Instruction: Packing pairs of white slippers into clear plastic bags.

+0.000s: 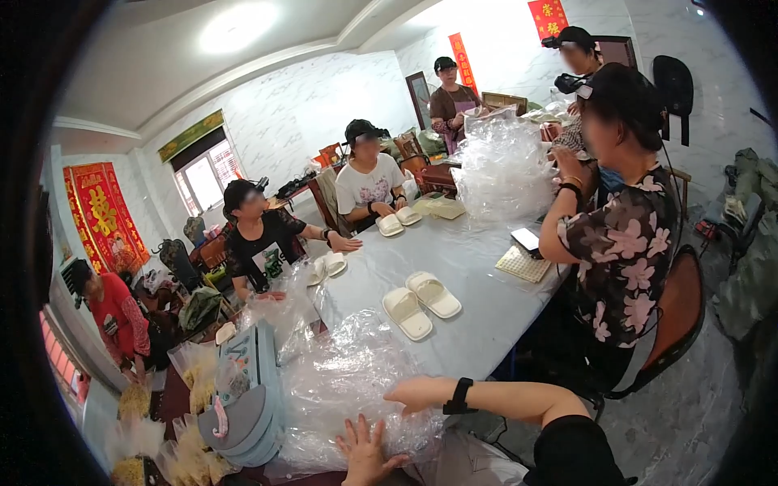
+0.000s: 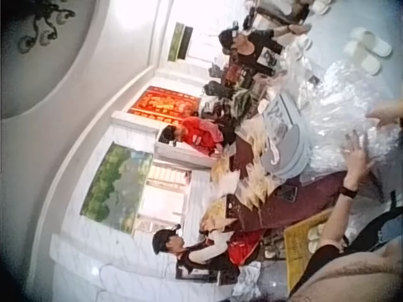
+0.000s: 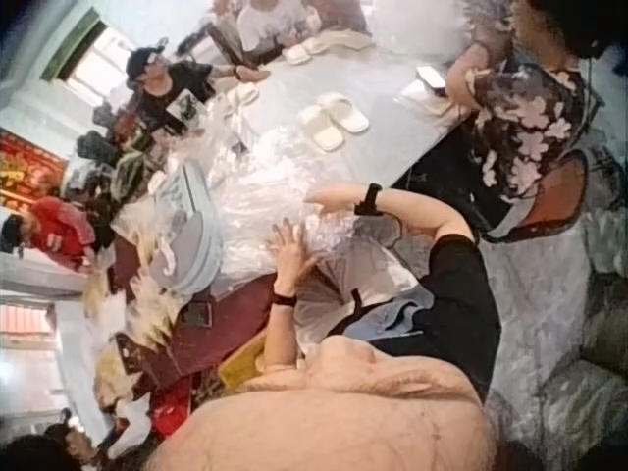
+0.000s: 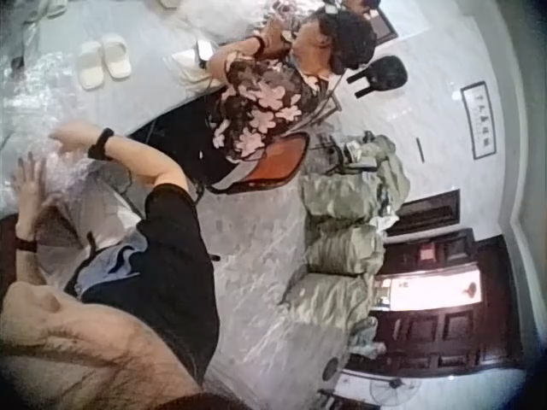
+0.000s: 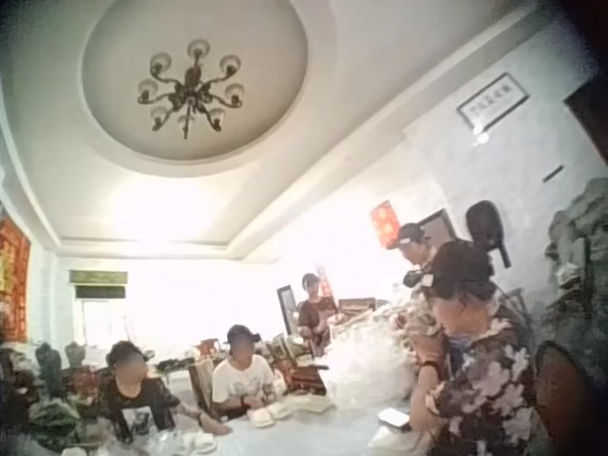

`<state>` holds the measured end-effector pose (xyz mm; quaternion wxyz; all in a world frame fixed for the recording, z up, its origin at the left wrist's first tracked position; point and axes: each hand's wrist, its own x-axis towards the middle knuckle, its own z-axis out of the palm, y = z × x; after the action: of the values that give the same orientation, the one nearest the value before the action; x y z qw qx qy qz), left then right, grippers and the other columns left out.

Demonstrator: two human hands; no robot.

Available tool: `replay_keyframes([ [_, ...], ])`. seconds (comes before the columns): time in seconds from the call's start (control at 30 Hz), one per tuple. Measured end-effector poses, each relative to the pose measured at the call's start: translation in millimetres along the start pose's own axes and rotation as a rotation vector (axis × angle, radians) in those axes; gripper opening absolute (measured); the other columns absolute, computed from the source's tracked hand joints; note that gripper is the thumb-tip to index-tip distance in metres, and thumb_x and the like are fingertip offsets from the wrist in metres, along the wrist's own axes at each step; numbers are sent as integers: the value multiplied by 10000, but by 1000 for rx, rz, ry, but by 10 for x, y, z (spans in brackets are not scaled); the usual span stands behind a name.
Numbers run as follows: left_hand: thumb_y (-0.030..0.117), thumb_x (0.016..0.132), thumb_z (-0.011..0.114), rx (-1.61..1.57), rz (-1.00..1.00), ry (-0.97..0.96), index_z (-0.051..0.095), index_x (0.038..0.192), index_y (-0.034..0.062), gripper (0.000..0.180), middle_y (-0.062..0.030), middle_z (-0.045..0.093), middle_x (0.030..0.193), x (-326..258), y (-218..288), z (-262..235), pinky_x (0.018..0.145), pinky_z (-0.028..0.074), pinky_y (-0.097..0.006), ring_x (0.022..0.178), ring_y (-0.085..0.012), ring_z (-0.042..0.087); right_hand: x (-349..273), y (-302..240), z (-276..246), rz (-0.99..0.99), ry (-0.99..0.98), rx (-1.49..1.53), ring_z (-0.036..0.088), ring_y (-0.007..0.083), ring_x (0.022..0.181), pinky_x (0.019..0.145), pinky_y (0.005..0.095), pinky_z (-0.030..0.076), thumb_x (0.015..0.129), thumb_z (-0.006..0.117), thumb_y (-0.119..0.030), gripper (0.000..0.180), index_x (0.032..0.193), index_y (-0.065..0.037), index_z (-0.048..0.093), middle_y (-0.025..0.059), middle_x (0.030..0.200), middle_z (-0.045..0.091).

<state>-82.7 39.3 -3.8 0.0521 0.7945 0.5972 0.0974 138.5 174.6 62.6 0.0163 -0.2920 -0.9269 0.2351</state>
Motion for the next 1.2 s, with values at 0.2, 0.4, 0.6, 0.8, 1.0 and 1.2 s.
replay_keyframes([
  [0.2, 487, 723, 824, -39, 59, -19, 352, 1538, 140, 1003, -286, 160, 1628, -38, -40, -189, 1097, 138, -762, 1483, -544, 108, -99, 218, 253, 53, 116, 67, 680, 397, 938, 774, 495, 524, 855, 726, -158, 607, 1417, -66, 514, 225, 1003, 703],
  [0.4, 540, 679, 849, -24, 140, -66, 305, 1558, 255, 1072, -252, 200, 1612, -109, -240, -67, 1014, 214, -807, 1449, -576, 152, -349, 231, 436, 4, 299, 286, 674, 348, 786, 688, 430, 517, 917, 700, -240, 634, 1491, -146, 448, 174, 856, 693],
  [0.6, 517, 644, 869, -13, 233, -71, 333, 1547, 290, 1074, -189, 212, 1638, -78, -234, -213, 1026, 170, -818, 1494, -515, 123, -539, -262, 274, 351, 470, -57, 645, 377, 1005, 764, 479, 505, 833, 765, -404, 744, 1482, -201, 462, 166, 1112, 671],
  [0.8, 550, 591, 879, -1, 197, -143, 365, 1543, 295, 1111, -159, 196, 1654, 113, -494, -223, 1058, 163, -793, 1507, -484, 128, -250, -354, 405, -38, 640, -533, 298, 390, 1440, 966, 644, 367, 821, 763, -453, 793, 1515, -311, 407, 77, 1600, 322],
  [1.0, 575, 648, 835, 125, 133, -71, 341, 1555, 276, 1075, -172, 235, 1632, 150, -417, -250, 1088, 159, -770, 1500, -481, 153, 146, -10, 610, 32, 255, -393, 260, 451, 1460, 1039, 728, 312, 868, 724, -432, 685, 1484, -292, 461, 77, 1620, 296],
  [1.2, 359, 799, 775, -10, 230, -7, 391, 1507, 140, 835, -177, 452, 1500, -74, -193, -384, 1099, 291, -667, 1392, -395, 423, 67, 51, 598, -9, 307, -462, 312, 489, 1424, 1025, 726, 329, 914, 664, -399, 496, 1390, -296, 567, 87, 1577, 379],
])
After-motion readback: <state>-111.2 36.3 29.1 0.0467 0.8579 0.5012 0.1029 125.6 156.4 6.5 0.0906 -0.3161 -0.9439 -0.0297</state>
